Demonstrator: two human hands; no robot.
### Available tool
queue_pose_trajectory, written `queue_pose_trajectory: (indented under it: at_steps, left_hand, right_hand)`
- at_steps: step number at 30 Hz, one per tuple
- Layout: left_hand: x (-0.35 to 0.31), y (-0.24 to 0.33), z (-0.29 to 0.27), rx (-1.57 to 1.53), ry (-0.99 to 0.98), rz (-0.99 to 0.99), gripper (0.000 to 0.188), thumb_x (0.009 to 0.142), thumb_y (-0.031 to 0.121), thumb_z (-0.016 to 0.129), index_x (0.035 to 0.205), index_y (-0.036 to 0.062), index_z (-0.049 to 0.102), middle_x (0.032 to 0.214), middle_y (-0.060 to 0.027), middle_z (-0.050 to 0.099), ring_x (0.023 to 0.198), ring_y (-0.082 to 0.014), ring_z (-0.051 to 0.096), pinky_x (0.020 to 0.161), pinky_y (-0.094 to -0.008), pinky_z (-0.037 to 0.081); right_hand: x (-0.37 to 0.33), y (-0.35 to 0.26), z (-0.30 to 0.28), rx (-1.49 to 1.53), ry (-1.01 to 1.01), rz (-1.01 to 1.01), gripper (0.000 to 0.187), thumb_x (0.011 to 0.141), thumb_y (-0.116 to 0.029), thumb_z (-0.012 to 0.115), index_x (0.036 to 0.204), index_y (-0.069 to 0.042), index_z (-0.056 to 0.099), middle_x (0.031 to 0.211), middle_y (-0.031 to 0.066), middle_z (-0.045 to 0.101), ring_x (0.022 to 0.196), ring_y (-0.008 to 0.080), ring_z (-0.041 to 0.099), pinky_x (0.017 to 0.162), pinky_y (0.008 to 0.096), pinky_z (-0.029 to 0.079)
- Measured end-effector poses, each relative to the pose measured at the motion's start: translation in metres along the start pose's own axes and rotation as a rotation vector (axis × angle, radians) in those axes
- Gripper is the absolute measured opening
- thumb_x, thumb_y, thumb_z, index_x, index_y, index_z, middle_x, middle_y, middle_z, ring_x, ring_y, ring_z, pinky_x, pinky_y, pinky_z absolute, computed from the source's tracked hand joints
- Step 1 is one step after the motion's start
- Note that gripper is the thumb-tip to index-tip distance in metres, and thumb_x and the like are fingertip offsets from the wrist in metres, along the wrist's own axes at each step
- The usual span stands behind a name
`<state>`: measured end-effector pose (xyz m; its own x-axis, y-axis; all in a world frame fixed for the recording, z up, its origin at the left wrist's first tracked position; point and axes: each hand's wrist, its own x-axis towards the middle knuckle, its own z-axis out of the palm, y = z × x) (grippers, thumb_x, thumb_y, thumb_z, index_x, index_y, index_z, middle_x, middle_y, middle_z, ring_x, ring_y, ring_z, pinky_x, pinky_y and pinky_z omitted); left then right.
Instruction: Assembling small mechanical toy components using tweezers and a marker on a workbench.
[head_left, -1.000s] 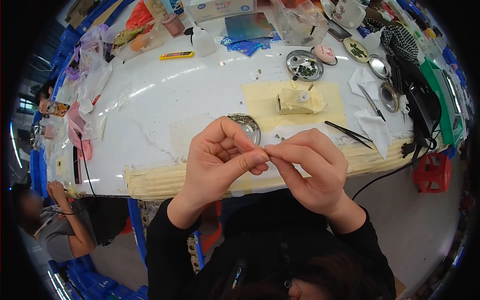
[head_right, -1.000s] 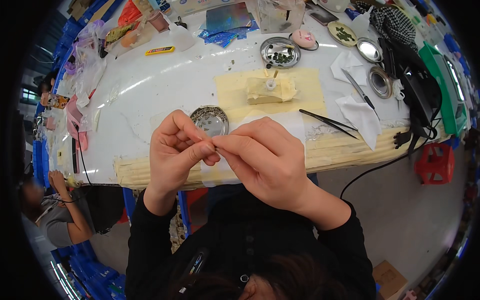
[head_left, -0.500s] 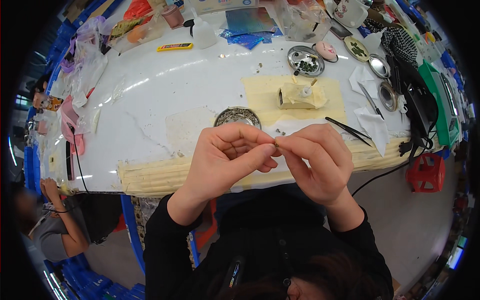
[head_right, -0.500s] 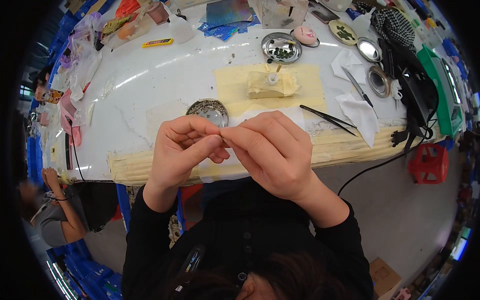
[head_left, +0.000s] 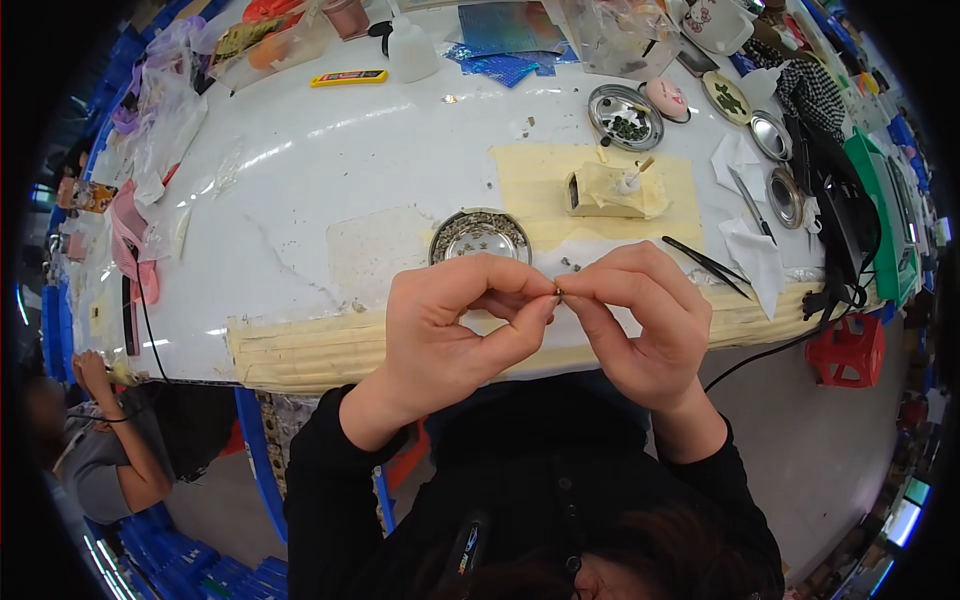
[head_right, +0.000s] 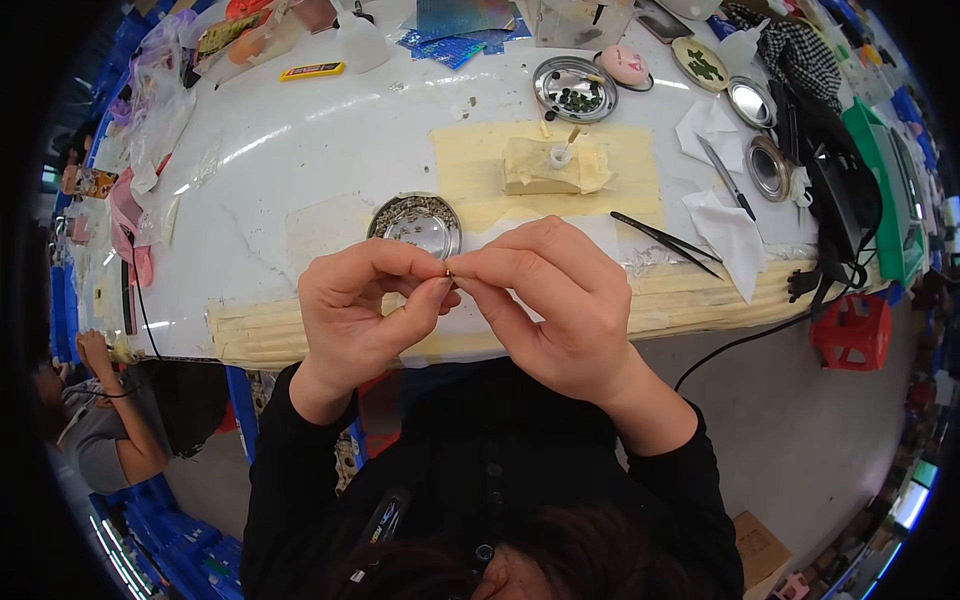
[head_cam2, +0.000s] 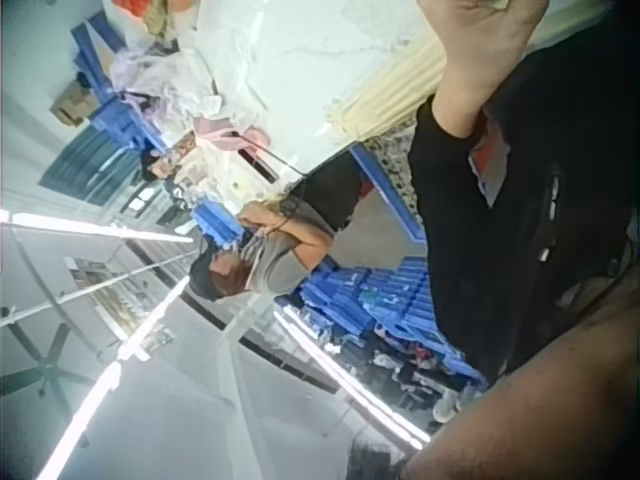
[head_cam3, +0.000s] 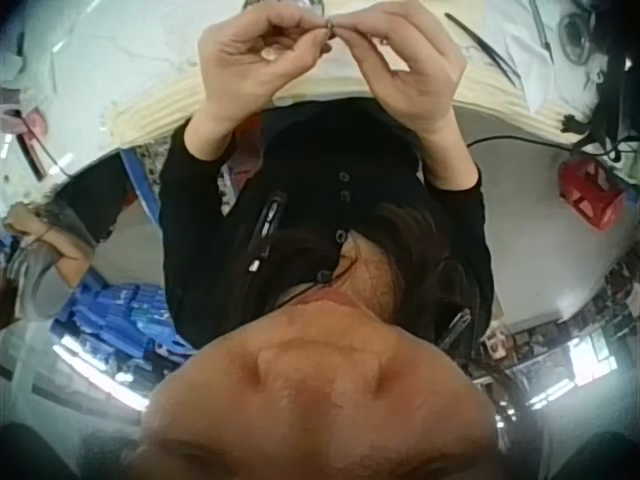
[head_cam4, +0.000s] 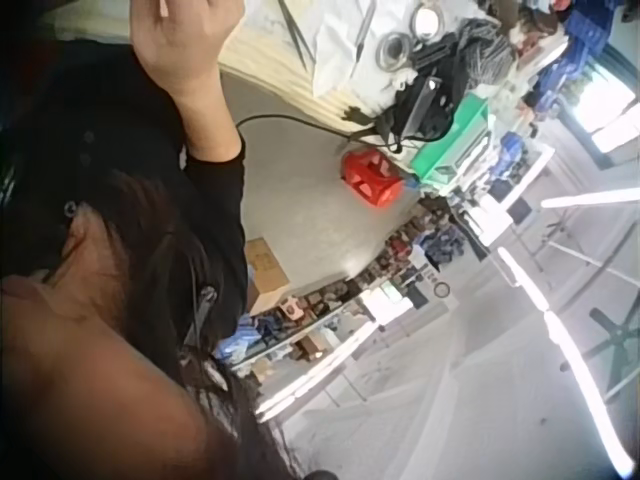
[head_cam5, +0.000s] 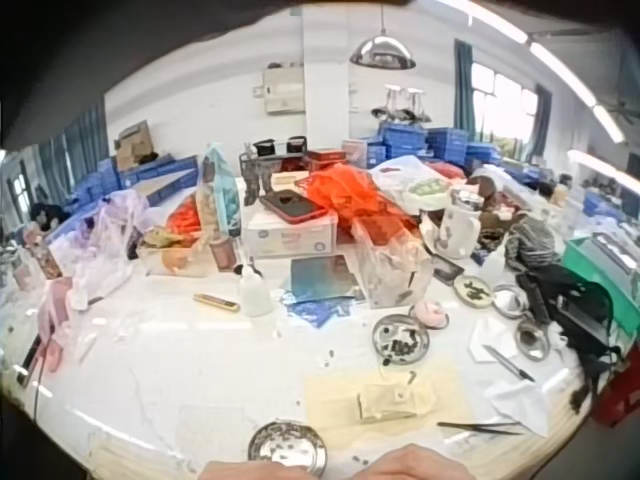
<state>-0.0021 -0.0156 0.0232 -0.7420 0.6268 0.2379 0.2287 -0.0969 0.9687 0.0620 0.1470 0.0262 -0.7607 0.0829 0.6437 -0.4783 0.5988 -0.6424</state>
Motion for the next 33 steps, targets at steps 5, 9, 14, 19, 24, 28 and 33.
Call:
queue_pose_trajectory:
  at_steps: [5,9,14,19,24,28,33]
  left_hand:
    - [0.0015,-0.0021,-0.0004,0.204,-0.002,0.144,0.009,0.075,-0.007,0.06,0.083,-0.0076,0.059,0.074,-0.0093,0.063,0.067,-0.0131,0.063,0.062,-0.0212,0.051]
    - [-0.0004,-0.0004,0.0015,-0.069,0.003,-0.071,0.007,0.075,-0.007,0.06,0.082,-0.0068,0.058,0.073,-0.0097,0.063,0.066,-0.0132,0.063,0.062,-0.0227,0.052]
    - [-0.0014,0.0,0.0018,-0.208,-0.006,-0.165,0.006,0.076,-0.006,0.06,0.081,-0.006,0.058,0.074,-0.0107,0.063,0.067,-0.0136,0.063,0.062,-0.0243,0.053]
    - [-0.0018,-0.0002,0.0051,-0.097,0.037,-0.056,0.007,0.075,-0.007,0.06,0.081,-0.0059,0.058,0.073,-0.0104,0.063,0.067,-0.0138,0.063,0.062,-0.0237,0.053]
    - [-0.0014,-0.0065,0.0033,0.191,0.022,0.203,0.007,0.073,-0.008,0.061,0.08,-0.0058,0.057,0.073,-0.0106,0.062,0.067,-0.014,0.063,0.061,-0.0229,0.052]
    - [-0.0018,-0.0013,0.0062,-0.14,0.037,-0.048,0.007,0.073,-0.008,0.06,0.079,-0.0058,0.057,0.072,-0.0106,0.062,0.067,-0.0141,0.063,0.062,-0.0237,0.052]
    - [-0.002,-0.0048,0.0048,-0.129,0.015,-0.01,0.006,0.075,-0.007,0.061,0.079,-0.006,0.057,0.073,-0.0105,0.062,0.068,-0.0146,0.063,0.063,-0.025,0.054]
  right_hand:
    - [-0.0005,0.0023,0.0012,-0.05,-0.004,-0.033,0.019,0.063,0.005,0.068,0.08,-0.002,0.063,0.07,0.0069,0.057,0.061,0.0198,0.055,0.051,0.0275,0.043]
    - [-0.0027,0.0047,0.0039,-0.149,0.019,-0.143,0.019,0.063,0.005,0.068,0.079,-0.002,0.061,0.07,0.0072,0.056,0.06,0.0208,0.055,0.05,0.0282,0.043]
    - [-0.005,0.0057,0.0041,-0.038,0.005,-0.059,0.019,0.063,0.005,0.067,0.079,-0.002,0.06,0.07,0.0071,0.056,0.059,0.0205,0.055,0.049,0.0285,0.043]
    - [-0.0079,0.0049,0.0093,-0.166,0.097,-0.156,0.017,0.065,0.006,0.066,0.079,-0.002,0.06,0.07,0.0075,0.057,0.06,0.0201,0.056,0.051,0.0275,0.043]
    - [-0.0059,0.0021,0.0038,0.087,0.005,0.066,0.016,0.066,0.006,0.066,0.079,-0.002,0.06,0.07,0.0079,0.057,0.06,0.0204,0.055,0.052,0.0269,0.044]
    - [-0.0084,0.0031,0.0092,-0.165,0.09,-0.138,0.016,0.067,0.006,0.065,0.08,-0.001,0.06,0.071,0.0082,0.057,0.061,0.0205,0.055,0.053,0.0268,0.044]
    - [-0.0081,0.0063,0.0075,0.019,0.036,-0.035,0.019,0.063,0.006,0.066,0.079,-0.001,0.059,0.07,0.0071,0.055,0.059,0.0205,0.054,0.051,0.0282,0.044]
